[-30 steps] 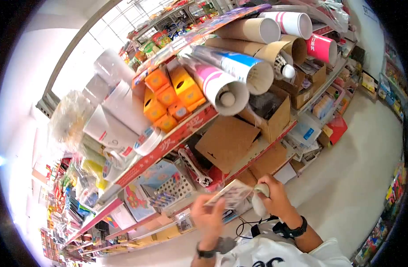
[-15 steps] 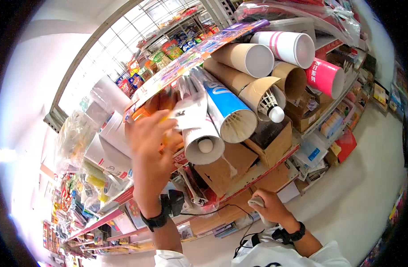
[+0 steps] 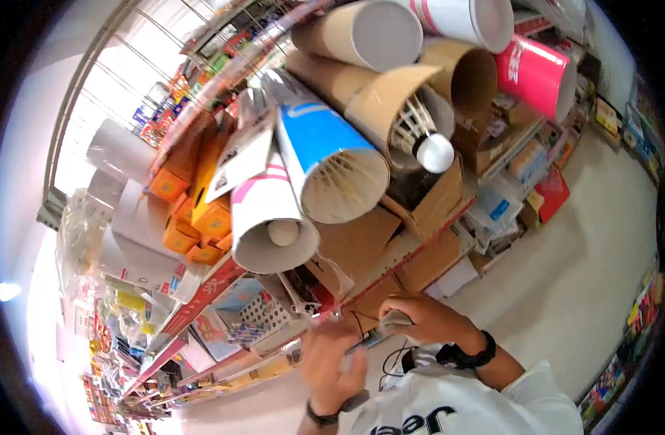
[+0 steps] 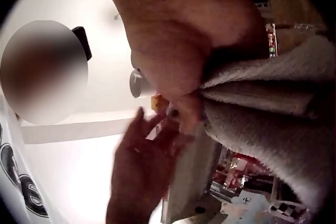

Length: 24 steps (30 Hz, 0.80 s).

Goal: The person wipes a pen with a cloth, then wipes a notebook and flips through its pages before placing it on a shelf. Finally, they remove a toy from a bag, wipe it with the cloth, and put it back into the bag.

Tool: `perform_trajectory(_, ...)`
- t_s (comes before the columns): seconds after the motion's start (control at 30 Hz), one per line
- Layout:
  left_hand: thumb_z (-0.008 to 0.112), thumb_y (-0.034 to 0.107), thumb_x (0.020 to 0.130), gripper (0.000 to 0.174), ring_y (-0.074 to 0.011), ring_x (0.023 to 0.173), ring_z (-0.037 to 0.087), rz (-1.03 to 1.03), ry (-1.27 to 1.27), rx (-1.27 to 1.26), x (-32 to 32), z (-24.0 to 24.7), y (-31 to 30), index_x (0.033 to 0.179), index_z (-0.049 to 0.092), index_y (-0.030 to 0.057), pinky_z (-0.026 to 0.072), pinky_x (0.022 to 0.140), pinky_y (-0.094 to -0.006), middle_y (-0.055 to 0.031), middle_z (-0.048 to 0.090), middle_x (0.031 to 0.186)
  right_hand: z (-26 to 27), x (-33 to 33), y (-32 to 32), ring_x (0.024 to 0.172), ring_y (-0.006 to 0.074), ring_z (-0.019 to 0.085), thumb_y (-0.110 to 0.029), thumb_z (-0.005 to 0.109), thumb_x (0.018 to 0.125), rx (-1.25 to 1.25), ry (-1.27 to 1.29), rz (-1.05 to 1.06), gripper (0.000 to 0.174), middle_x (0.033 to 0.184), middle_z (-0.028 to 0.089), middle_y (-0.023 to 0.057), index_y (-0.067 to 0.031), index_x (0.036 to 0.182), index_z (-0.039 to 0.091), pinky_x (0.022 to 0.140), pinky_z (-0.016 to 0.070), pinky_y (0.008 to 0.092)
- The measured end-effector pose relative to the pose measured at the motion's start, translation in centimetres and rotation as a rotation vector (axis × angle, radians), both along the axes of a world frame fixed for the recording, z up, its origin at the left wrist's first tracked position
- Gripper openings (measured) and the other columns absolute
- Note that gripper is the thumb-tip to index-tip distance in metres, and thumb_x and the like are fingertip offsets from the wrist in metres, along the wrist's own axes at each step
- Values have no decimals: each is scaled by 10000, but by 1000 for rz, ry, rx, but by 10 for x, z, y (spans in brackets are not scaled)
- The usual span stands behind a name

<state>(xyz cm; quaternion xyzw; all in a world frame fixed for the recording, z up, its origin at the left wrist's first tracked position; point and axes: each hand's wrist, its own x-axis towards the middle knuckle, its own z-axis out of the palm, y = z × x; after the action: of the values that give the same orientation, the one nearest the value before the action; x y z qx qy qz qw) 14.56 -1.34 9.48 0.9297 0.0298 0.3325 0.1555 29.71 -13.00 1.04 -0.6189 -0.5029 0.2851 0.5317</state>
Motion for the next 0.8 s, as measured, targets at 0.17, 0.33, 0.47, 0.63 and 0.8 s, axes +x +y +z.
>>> perform_trajectory(0.17, 740, 200, 711, 400, -356, 826, 614, 163, 333, -653, -8, -74, 1, 995, 572, -26, 478, 711, -391, -201, 626, 880, 2, -14, 19, 999, 268, 510, -91, 698, 743, 242, 79, 144, 287, 1048, 506, 92, -28, 957, 517, 871, 403, 343)
perform_trajectory(0.33, 737, 115, 705, 309, -305, 724, 609, 302, 404, -582, -46, -88, 20, 946, 591, -13, 461, 629, -343, -176, 614, 794, -26, -39, 46, 979, 288, 507, -127, 668, 780, 143, 3, 174, 324, 1062, 477, 108, -32, 1029, 484, 835, 411, 362)
perform_trajectory(0.47, 741, 87, 690, 256, -286, 715, 599, 297, 297, -649, -67, -93, 45, 867, 584, -11, 459, 645, -320, -159, 617, 765, -35, -56, 59, 947, 329, 523, -128, 636, 800, 25, -116, 167, 302, 1030, 496, 136, -31, 1040, 481, 770, 432, 385)
perform_trajectory(0.63, 726, 21, 662, 253, -287, 799, 608, 165, 177, -558, -102, -76, 82, 865, 578, -15, 466, 713, -312, -157, 631, 857, -22, -98, 75, 862, 371, 559, -64, 601, 761, -138, -182, 98, 290, 920, 569, 179, -24, 1033, 507, 709, 442, 419)
perform_trajectory(0.8, 683, -35, 655, 275, -260, 858, 610, 111, 284, -605, -160, -91, 128, 911, 585, -15, 467, 763, -310, -142, 632, 934, -17, -148, 99, 792, 361, 593, -32, 595, 723, -126, -132, 3, 264, 833, 615, 186, -17, 985, 566, 682, 459, 401)
